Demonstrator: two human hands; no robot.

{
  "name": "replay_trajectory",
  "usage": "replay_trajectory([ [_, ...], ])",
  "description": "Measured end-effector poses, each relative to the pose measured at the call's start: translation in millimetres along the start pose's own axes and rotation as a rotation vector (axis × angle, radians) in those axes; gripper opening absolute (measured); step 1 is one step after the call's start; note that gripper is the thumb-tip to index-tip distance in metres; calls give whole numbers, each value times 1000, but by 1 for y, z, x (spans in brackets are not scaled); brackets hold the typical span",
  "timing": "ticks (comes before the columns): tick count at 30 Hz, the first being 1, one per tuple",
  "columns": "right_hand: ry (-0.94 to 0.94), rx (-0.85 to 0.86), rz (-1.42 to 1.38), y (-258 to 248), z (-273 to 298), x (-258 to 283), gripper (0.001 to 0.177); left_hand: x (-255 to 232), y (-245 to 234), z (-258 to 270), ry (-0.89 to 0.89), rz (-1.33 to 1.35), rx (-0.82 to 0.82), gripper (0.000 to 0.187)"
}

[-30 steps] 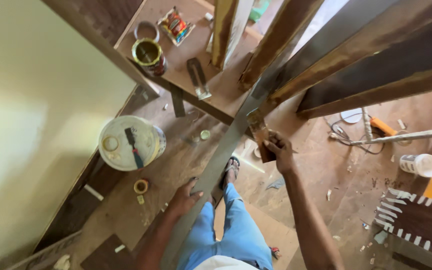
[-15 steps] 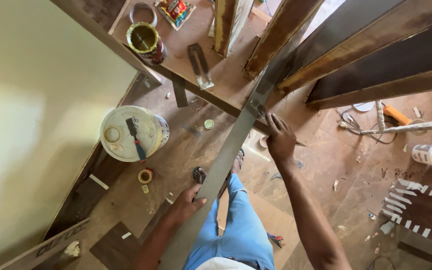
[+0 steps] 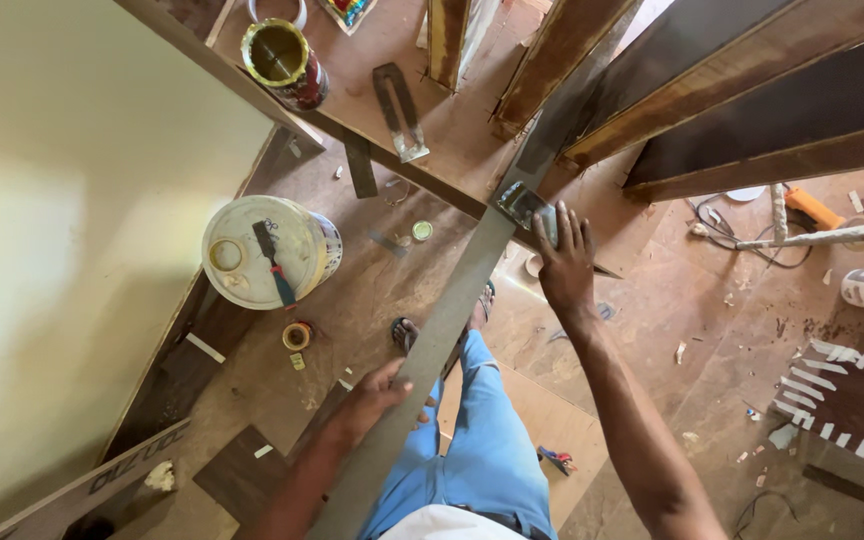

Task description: The person paints a long, thin wooden strip with a dark finish using a paintbrush. They repeatedly dip the brush into a small can of paint and apply the finish to the wood held in their left hand.

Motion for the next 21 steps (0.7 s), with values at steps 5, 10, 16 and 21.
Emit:
replay_trajectory([
  [5, -23, 2, 39, -3, -5, -8, 75, 7, -8, -7, -12, -146, -59, 40],
  [10, -40, 42, 64, 0, -2, 0, 71, -1, 5, -3, 28, -155, -8, 36],
  [16, 5, 82, -30, -15, 19, 24, 70, -8, 14, -5, 69, -92, 28, 34],
  [21, 80, 140, -77, -19, 36, 40, 80, -13, 21, -4, 92, -81, 67, 40],
])
Point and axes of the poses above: each hand's wrist, its own z-axis away from the middle knuckle, its own y-axis out of the palm, x = y × z, the point moved 5 cm from there along -z, towards the middle knuckle, and after that the axes turned 11 degrees about x, right-handed, at the moved point
